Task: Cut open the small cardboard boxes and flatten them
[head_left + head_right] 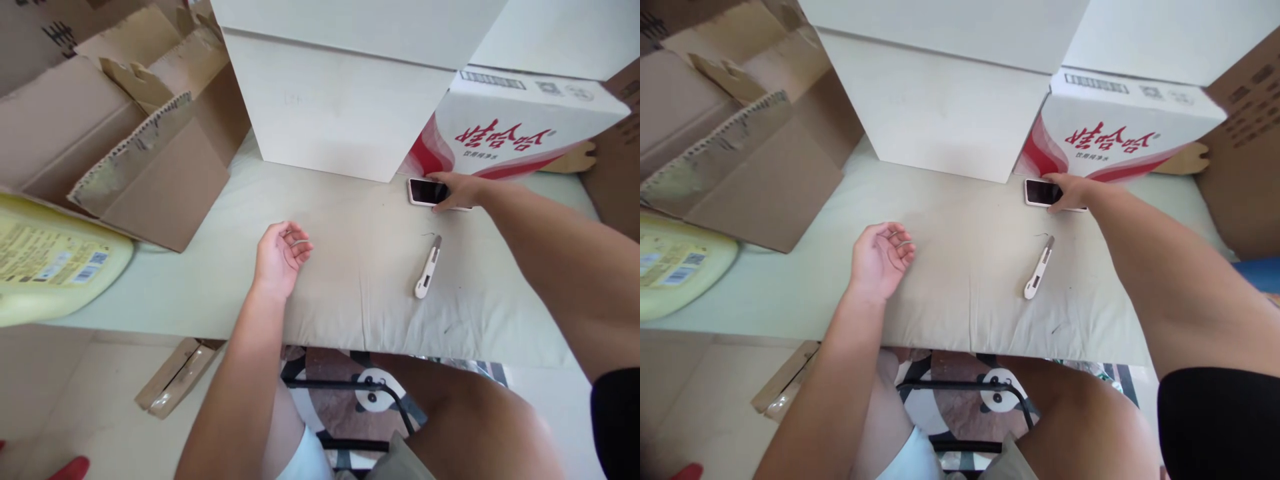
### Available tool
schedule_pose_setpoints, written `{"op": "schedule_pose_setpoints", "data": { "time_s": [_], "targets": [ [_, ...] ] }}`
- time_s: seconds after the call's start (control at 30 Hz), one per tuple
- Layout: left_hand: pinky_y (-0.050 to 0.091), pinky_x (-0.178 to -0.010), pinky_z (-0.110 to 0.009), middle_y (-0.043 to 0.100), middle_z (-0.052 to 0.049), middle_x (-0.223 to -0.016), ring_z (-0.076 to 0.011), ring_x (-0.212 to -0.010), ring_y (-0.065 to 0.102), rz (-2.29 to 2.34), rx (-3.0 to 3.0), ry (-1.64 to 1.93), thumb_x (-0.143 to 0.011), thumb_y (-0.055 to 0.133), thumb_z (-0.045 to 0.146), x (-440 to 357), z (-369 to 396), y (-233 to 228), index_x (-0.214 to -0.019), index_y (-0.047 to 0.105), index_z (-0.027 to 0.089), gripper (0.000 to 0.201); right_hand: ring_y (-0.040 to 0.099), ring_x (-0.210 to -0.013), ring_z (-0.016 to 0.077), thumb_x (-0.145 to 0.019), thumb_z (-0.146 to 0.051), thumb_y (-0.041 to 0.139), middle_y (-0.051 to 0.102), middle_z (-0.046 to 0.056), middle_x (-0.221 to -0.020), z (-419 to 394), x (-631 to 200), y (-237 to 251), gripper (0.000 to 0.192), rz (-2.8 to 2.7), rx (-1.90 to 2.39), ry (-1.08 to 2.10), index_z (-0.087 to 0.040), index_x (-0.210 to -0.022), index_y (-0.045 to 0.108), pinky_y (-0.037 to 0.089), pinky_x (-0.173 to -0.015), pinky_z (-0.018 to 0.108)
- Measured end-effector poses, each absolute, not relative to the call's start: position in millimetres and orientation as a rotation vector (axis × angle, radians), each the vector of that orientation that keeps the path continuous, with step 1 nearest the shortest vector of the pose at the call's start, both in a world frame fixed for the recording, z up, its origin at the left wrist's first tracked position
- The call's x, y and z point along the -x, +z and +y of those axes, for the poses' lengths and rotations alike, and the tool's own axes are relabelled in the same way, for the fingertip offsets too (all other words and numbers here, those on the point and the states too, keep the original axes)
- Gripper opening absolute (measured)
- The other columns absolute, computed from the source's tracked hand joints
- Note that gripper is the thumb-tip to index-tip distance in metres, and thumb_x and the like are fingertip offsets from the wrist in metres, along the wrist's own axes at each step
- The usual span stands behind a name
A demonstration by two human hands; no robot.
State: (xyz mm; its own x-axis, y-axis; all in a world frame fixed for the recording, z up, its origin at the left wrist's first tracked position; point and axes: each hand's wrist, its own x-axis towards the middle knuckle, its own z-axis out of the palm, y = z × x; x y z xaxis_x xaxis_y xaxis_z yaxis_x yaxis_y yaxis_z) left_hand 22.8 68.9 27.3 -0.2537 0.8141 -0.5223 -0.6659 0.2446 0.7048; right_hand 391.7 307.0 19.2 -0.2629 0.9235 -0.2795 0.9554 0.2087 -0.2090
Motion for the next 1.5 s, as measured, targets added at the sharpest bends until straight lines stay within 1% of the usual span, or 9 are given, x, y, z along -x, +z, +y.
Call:
{"op": "schedule_pose_setpoints", "data": {
  "time_s": [0.27, 0.43, 0.7, 0.8, 0.9, 1.0, 1.13, 1.23, 1.5],
  "targets": [
    [0.043, -0.048, -0.022, 0.060, 0.000, -0.062, -0.0109, -0.048, 0.057, 1.189, -0.147, 1.472, -0.079, 0.054, 0.030, -24, 70, 33, -0.071, 0.059, 0.018, 0.015, 0.046, -0.144, 0.0425, -0.071, -0.024, 0.074, 0.052, 0.019, -0.151, 275, -384, 30, 0.079, 2.529, -1.852, -0.380, -0.017, -0.146, 0.053, 0.036, -0.121, 0.056],
    [0.040, -0.050, -0.019, 0.050, 0.003, -0.055, -0.0103, -0.050, 0.053, 1.376, -0.275, 2.004, -0.078, 0.055, 0.027, -9, 62, 36, -0.066, 0.051, 0.021, 0.014, 0.052, -0.138, 0.0414, -0.079, -0.023, 0.059, 0.058, 0.023, -0.143, 205, -338, 23, 0.060, 2.757, -1.659, -0.344, -0.012, -0.138, 0.059, 0.039, -0.119, 0.059],
    [0.026, -0.046, -0.023, 0.030, 0.005, -0.048, -0.0104, -0.044, 0.032, 1.351, -0.267, 2.422, -0.079, 0.042, 0.019, 15, 44, 45, -0.057, 0.041, 0.022, 0.022, 0.051, -0.141, 0.0254, -0.088, -0.015, 0.052, 0.051, 0.014, -0.154, 123, -146, 61, 0.060, 3.267, -1.029, -0.575, -0.012, -0.148, 0.050, 0.041, -0.120, 0.042],
    [0.023, -0.046, -0.024, 0.030, 0.005, -0.049, -0.0101, -0.044, 0.031, 1.333, -0.209, 2.468, -0.080, 0.040, 0.019, 21, 39, 50, -0.055, 0.036, 0.022, 0.025, 0.034, -0.153, 0.0189, -0.085, -0.006, 0.049, 0.037, 0.009, -0.166, 105, -62, 108, 0.064, 3.436, -0.766, -0.607, -0.013, -0.148, 0.047, 0.034, -0.125, 0.034],
    [0.021, -0.046, -0.024, 0.028, 0.006, -0.050, -0.0089, -0.043, 0.027, 1.313, -0.130, 2.442, -0.083, 0.039, 0.022, 29, 32, 51, -0.055, 0.029, 0.023, 0.029, 0.042, -0.150, 0.0222, -0.088, -0.006, 0.047, 0.016, 0.005, -0.175, 92, -7, 140, 0.066, 3.371, -0.731, -0.729, -0.018, -0.153, 0.044, 0.045, -0.115, 0.036],
    [0.024, -0.048, -0.023, 0.031, 0.008, -0.051, -0.0078, -0.043, 0.032, 1.329, -0.157, 2.425, -0.083, 0.044, 0.028, 40, 25, 47, -0.059, 0.035, 0.022, 0.026, 0.054, -0.141, 0.0282, -0.090, -0.010, 0.051, 0.018, 0.007, -0.175, 90, 22, 141, 0.062, 3.226, -0.836, -0.698, -0.022, -0.151, 0.048, 0.050, -0.111, 0.044],
    [0.027, -0.049, -0.024, 0.034, 0.007, -0.050, -0.0085, -0.044, 0.037, 1.304, -0.206, 2.457, -0.079, 0.048, 0.030, 52, 19, 42, -0.058, 0.039, 0.022, 0.023, 0.064, -0.125, 0.0307, -0.088, -0.014, 0.055, 0.049, 0.009, -0.158, 90, 41, 124, 0.059, 3.232, -0.885, -0.606, -0.024, -0.146, 0.052, 0.055, -0.101, 0.048],
    [0.027, -0.050, -0.025, 0.034, 0.006, -0.051, -0.0091, -0.045, 0.036, 1.292, -0.176, 2.481, -0.078, 0.048, 0.028, 56, 15, 42, -0.058, 0.039, 0.022, 0.023, 0.069, -0.107, 0.0307, -0.091, -0.021, 0.054, 0.066, 0.012, -0.134, 88, 48, 119, 0.039, 3.257, -0.978, -0.509, -0.020, -0.128, 0.065, 0.056, -0.087, 0.046],
    [0.035, -0.071, -0.027, 0.040, 0.003, -0.076, -0.0136, -0.073, 0.045, 1.623, -0.075, 2.772, -0.082, 0.046, 0.029, 79, 2, 38, -0.075, 0.040, 0.023, 0.011, 0.065, -0.082, 0.0227, -0.080, -0.017, 0.057, 0.068, 0.008, -0.086, 99, -25, 110, 0.011, 3.634, -0.804, -0.643, -0.019, -0.075, 0.067, 0.049, -0.075, 0.037]
  ]
}}
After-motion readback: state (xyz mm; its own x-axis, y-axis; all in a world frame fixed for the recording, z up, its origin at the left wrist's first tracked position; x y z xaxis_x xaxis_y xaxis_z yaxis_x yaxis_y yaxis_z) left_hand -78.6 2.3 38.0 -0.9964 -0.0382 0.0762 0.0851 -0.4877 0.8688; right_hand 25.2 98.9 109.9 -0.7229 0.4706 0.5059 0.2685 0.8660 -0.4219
